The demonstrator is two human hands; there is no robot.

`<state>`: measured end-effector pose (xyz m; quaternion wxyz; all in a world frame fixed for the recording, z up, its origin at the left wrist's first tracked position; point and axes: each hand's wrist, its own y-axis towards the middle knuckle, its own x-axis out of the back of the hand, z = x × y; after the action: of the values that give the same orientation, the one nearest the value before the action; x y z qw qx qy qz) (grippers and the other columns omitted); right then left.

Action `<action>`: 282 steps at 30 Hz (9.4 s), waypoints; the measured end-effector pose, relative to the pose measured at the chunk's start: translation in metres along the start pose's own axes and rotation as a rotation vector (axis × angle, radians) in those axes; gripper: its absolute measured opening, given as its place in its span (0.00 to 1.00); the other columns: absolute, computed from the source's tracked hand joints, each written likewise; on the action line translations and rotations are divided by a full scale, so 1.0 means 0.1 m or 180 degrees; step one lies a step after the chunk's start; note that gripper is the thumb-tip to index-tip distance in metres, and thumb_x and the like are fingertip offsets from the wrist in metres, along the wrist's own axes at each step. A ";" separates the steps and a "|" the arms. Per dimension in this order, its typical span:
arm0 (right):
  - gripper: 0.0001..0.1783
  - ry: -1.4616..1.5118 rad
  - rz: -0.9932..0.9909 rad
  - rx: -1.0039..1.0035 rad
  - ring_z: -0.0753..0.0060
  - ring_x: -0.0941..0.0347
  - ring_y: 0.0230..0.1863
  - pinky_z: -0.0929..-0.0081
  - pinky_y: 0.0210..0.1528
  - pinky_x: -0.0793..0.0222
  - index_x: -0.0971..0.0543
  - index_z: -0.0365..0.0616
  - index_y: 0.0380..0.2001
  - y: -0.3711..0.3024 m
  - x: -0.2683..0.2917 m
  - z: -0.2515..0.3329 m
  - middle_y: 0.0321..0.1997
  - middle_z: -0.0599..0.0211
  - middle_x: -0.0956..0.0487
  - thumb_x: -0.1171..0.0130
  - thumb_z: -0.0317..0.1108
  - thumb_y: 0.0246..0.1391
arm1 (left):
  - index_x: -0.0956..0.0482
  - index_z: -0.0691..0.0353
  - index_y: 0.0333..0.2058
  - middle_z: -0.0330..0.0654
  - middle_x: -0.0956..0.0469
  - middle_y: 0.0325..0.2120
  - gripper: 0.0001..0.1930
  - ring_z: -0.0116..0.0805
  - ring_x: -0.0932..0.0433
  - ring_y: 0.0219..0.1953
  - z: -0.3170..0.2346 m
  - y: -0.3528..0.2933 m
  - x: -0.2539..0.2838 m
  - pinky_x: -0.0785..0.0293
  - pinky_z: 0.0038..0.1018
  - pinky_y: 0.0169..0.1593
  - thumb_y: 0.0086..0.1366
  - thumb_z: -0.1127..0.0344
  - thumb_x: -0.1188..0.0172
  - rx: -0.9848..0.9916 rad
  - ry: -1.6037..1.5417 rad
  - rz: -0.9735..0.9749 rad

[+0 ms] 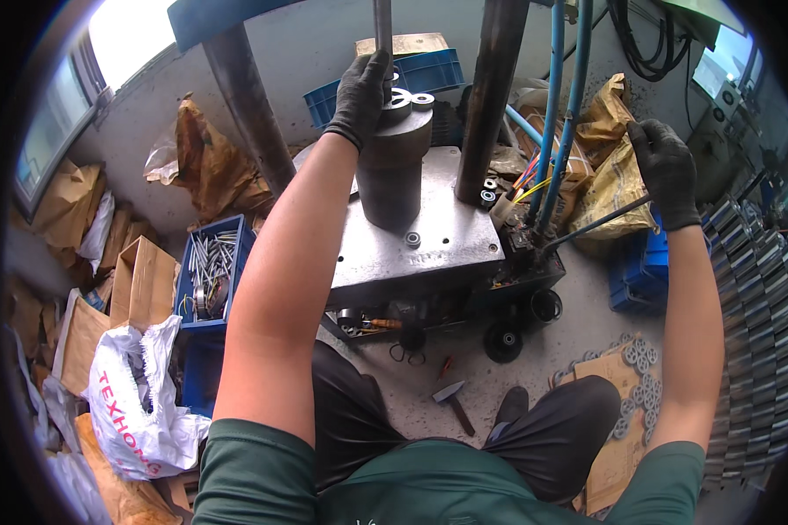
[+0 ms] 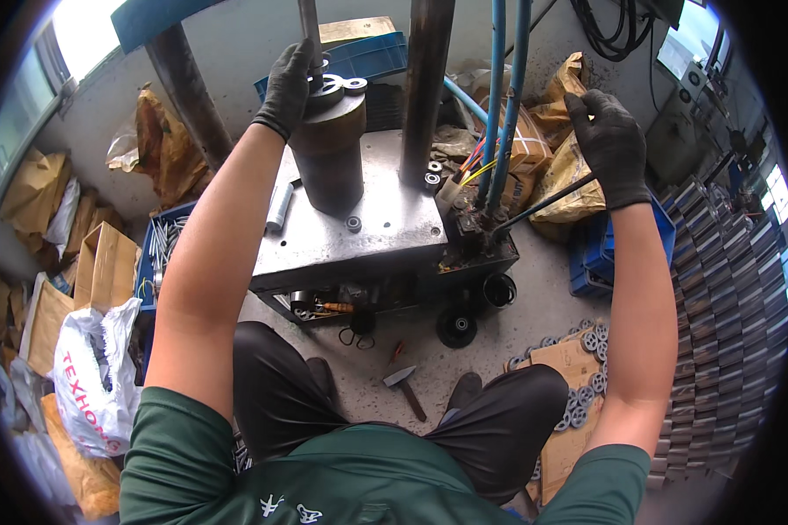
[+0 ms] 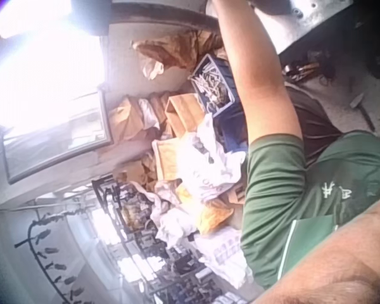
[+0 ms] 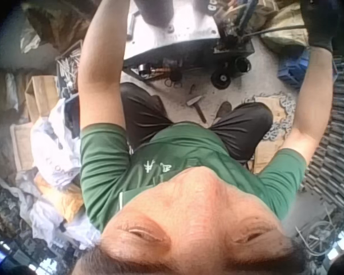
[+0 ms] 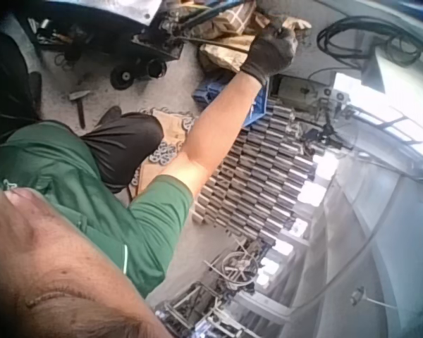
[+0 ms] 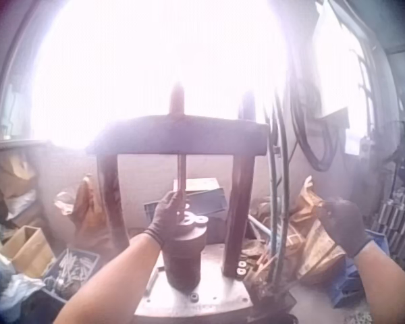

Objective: Assembling metal components using a press machine and adjusting them with a wrench.

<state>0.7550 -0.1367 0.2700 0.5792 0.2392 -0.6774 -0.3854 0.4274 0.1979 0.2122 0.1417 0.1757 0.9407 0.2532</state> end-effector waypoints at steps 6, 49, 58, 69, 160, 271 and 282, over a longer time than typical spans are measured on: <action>0.23 0.0000 0.0573 -0.0818 0.39 0.20 0.48 0.50 0.50 0.24 0.16 0.47 0.41 0.11 -0.05 -0.07 0.43 0.49 0.16 0.41 0.58 0.67 | 0.18 0.62 0.39 0.41 0.18 0.30 0.20 0.27 0.23 0.27 0.24 0.16 0.24 0.26 0.28 0.32 0.76 0.49 0.42 -0.0311 0.0059 -0.1074; 0.11 0.0621 0.0672 0.1049 0.49 0.20 0.39 0.55 0.44 0.25 0.19 0.43 0.38 -1.84 1.03 1.30 0.39 0.56 0.18 0.33 0.23 0.48 | 0.15 0.55 0.41 0.48 0.20 0.50 0.12 0.50 0.21 0.56 0.77 -2.52 0.31 0.25 0.44 0.58 0.57 0.67 0.33 -0.0013 0.4151 0.2395; 0.21 0.2579 0.1018 0.0022 0.46 0.17 0.50 0.57 0.53 0.20 0.18 0.41 0.51 -2.21 -0.31 2.08 0.53 0.52 0.18 0.31 0.25 0.52 | 0.24 0.65 0.53 0.48 0.20 0.47 0.19 0.42 0.20 0.52 0.81 -2.96 0.00 0.24 0.37 0.58 0.68 0.66 0.33 0.0253 0.2810 0.2880; 0.17 0.3241 0.1305 -0.0231 0.57 0.18 0.50 0.65 0.53 0.20 0.16 0.43 0.47 -2.21 -0.50 2.20 0.52 0.57 0.19 0.27 0.25 0.52 | 0.36 0.64 0.70 0.44 0.24 0.55 0.31 0.31 0.26 0.59 0.18 -3.06 -0.03 0.26 0.33 0.64 0.77 0.55 0.38 0.1625 -0.0602 0.2219; 0.24 0.1118 0.1334 -0.0187 0.50 0.29 0.67 0.56 0.70 0.34 0.21 0.64 0.64 0.63 -1.77 2.67 0.62 0.64 0.19 0.39 0.45 0.65 | 0.25 0.67 0.53 0.45 0.19 0.44 0.16 0.37 0.18 0.49 -0.88 -1.56 0.15 0.19 0.37 0.54 0.70 0.72 0.33 -0.1345 -0.0022 -0.1299; 0.14 0.2314 0.0354 -0.0231 0.48 0.18 0.42 0.57 0.50 0.24 0.14 0.41 0.33 -0.11 -1.24 2.44 0.37 0.54 0.15 0.32 0.42 0.62 | 0.24 0.65 0.50 0.37 0.23 0.34 0.21 0.29 0.19 0.36 0.14 -2.97 0.20 0.17 0.28 0.41 0.59 0.71 0.29 0.2144 -0.0490 0.0430; 0.18 0.2629 0.2355 -0.0841 0.45 0.18 0.48 0.54 0.51 0.23 0.15 0.46 0.44 -2.31 -0.75 1.61 0.42 0.51 0.15 0.44 0.48 0.71 | 0.24 0.64 0.54 0.44 0.17 0.34 0.20 0.38 0.14 0.39 0.05 -2.97 0.13 0.15 0.35 0.44 0.66 0.64 0.32 0.2531 -0.2078 0.0286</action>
<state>0.5867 -0.1755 0.0358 0.9174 0.0424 -0.3794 -0.1128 0.3404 -0.0357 0.0497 0.3392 0.3261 0.8625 -0.1861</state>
